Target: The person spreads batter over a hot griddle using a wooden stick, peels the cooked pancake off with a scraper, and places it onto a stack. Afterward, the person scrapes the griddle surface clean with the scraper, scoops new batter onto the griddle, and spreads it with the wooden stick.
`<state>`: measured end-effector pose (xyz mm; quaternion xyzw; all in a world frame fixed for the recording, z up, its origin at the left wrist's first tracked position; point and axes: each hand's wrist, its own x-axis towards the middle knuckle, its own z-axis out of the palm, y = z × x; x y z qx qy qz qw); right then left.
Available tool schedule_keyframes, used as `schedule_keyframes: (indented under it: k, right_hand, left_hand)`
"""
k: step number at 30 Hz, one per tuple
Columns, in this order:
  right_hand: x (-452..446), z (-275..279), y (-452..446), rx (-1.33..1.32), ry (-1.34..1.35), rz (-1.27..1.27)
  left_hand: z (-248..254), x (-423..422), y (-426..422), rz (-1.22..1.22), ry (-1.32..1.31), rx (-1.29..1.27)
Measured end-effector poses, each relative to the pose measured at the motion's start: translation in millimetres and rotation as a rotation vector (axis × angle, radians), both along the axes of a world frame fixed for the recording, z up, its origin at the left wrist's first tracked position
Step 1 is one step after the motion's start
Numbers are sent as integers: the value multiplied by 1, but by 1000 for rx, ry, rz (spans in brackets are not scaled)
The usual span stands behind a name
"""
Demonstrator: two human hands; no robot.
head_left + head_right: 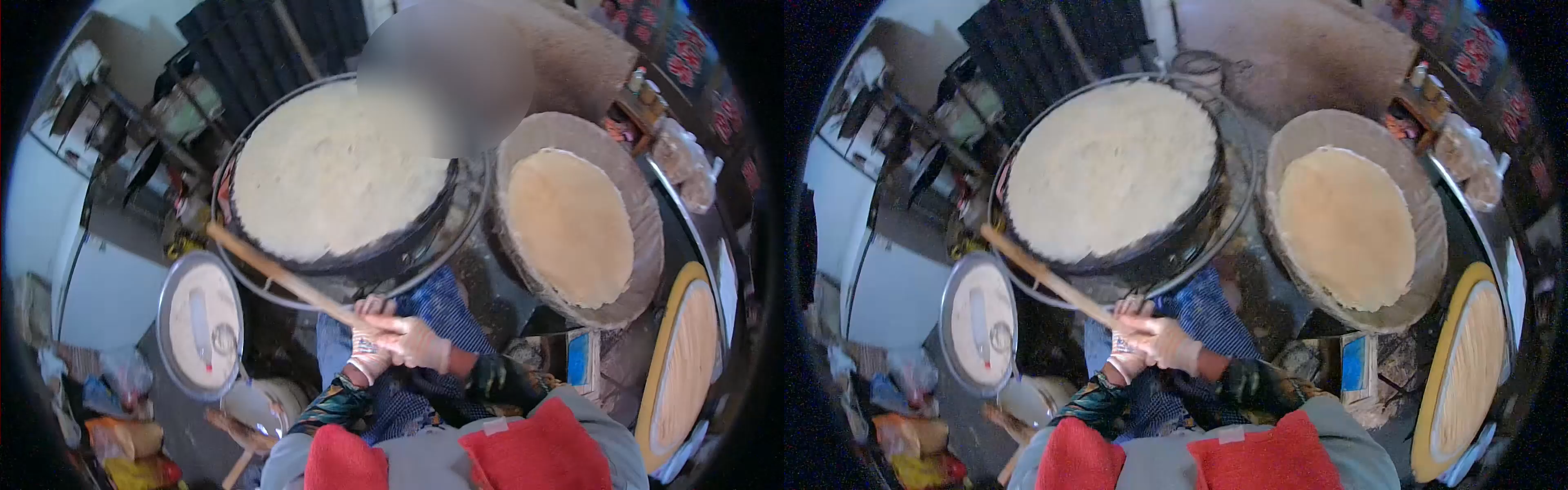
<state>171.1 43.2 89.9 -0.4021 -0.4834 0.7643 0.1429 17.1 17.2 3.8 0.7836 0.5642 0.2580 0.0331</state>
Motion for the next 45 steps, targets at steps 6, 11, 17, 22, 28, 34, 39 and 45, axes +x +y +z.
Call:
schedule_keyframes:
  k: [6,11,17,22,28,34,39,45]
  right_hand:
    - [115,26,-38,-16,-138,-283]
    - [132,36,-68,-108,-93,-610]
    - [105,-8,0,-574,601,-564]
    - [74,-15,58,-724,768,-414]
    - [12,-7,87,-485,464,-211]
    - [-54,-28,67,-234,126,-36]
    - [-57,-50,33,327,-9,176]
    - [86,-8,-8,108,-120,-390]
  left_hand:
    - [105,-7,32,-79,-37,117]
    - [123,34,200,-381,159,161]
    - [65,40,327,-375,550,-196]
    - [59,-55,338,-176,425,-166]
    - [48,-170,294,-16,307,-46]
    - [59,-264,175,247,410,-220]
    - [35,-288,73,426,613,-271]
    - [109,-53,226,-165,200,141]
